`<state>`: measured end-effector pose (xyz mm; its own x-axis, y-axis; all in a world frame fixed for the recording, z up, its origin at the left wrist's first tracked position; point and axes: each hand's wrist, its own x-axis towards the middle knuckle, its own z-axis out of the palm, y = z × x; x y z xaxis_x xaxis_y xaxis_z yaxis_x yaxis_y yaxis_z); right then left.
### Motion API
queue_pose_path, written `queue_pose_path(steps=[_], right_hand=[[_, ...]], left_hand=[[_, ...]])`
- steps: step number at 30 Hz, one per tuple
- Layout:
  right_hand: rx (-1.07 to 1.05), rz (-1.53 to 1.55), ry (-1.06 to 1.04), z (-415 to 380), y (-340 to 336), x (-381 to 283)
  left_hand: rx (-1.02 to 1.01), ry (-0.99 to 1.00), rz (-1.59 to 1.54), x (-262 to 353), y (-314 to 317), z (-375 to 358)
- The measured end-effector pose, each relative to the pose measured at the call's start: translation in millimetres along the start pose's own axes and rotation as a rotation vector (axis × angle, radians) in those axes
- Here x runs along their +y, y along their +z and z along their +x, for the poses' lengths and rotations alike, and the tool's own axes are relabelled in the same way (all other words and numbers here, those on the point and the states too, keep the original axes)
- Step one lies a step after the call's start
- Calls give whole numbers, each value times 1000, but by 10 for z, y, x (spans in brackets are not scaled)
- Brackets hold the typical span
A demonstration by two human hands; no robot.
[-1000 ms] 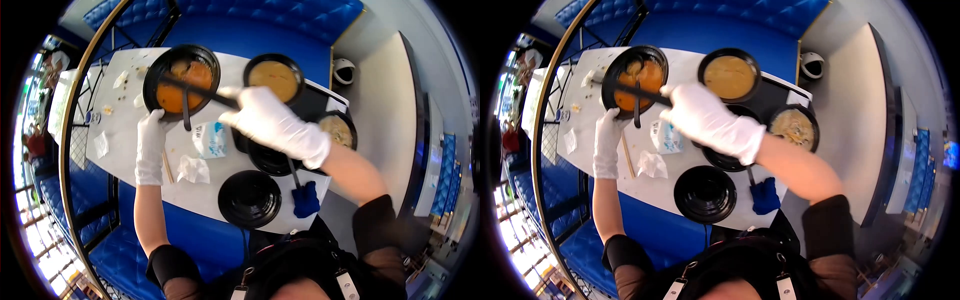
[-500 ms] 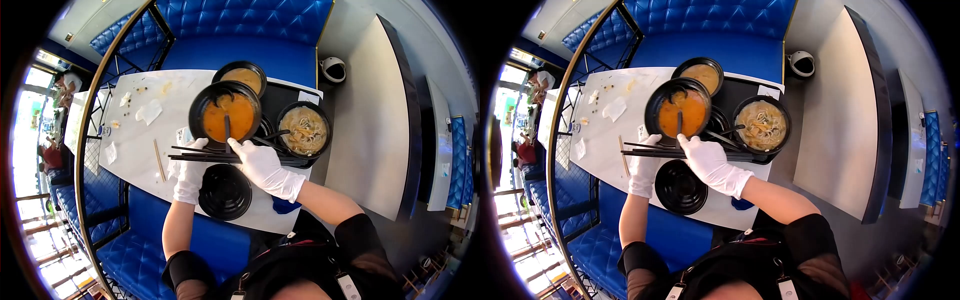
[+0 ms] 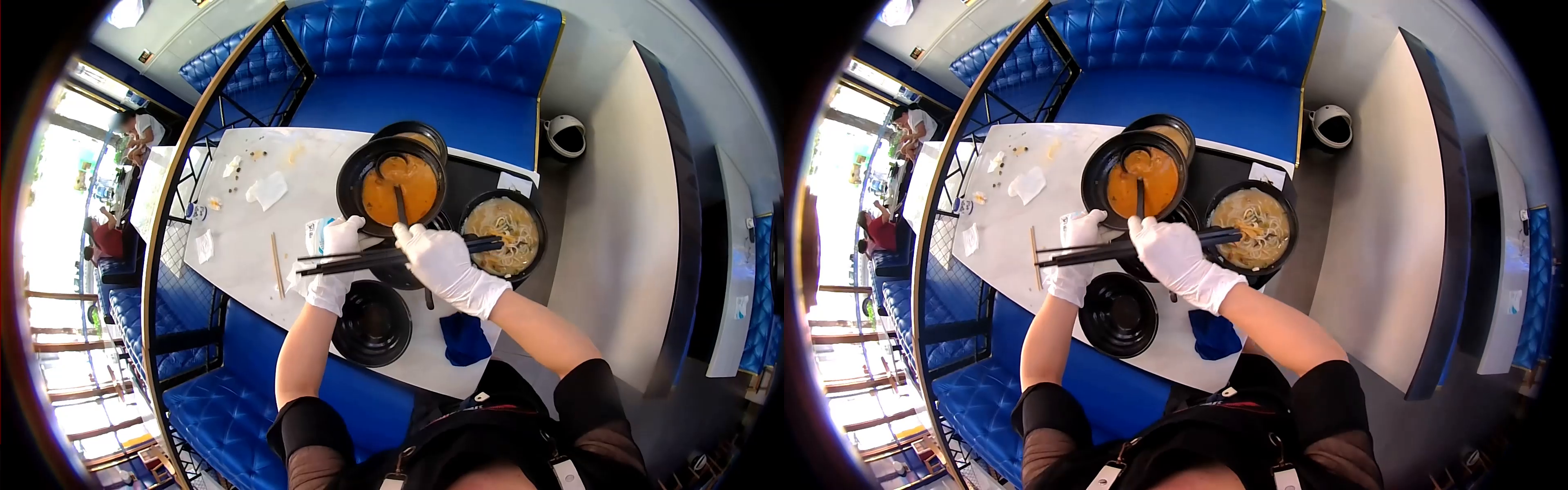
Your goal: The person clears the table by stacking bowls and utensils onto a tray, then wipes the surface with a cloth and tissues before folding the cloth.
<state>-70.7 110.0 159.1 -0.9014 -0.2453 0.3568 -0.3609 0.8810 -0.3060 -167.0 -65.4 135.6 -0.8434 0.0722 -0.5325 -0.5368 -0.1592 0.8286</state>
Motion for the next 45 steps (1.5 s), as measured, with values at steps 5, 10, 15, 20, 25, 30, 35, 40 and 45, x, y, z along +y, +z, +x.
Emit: queue_pose_path(steps=[5, 10, 15, 20, 25, 30, 35, 40, 45], right_hand=[[103, 125, 177, 361, -52, 475], [83, 710, 692, 782, -42, 1007], [25, 975, 927, 977, -64, 1383], [23, 1145, 1027, 966, 27, 1588], [12, 1287, 1073, 875, 56, 1708], [-1, 1291, 1097, 818, 57, 1771], [-2, 1364, 1103, 830, 10, 1753], [-66, 1524, 1063, 978, 16, 1600], [-60, 1648, 1058, 1095, 217, 1489]], left_hand=[[43, 93, 141, 11, -299, 574], [160, 67, 238, 358, -141, 659], [149, 117, 223, 489, -89, 859], [131, 131, 274, 501, -91, 1064], [151, 150, 319, 522, -41, 1125], [148, 171, 420, 596, 24, 1103], [135, 184, 446, 636, 63, 1108], [128, 193, 498, 630, 34, 1175], [118, 186, 512, 596, -34, 1271]])
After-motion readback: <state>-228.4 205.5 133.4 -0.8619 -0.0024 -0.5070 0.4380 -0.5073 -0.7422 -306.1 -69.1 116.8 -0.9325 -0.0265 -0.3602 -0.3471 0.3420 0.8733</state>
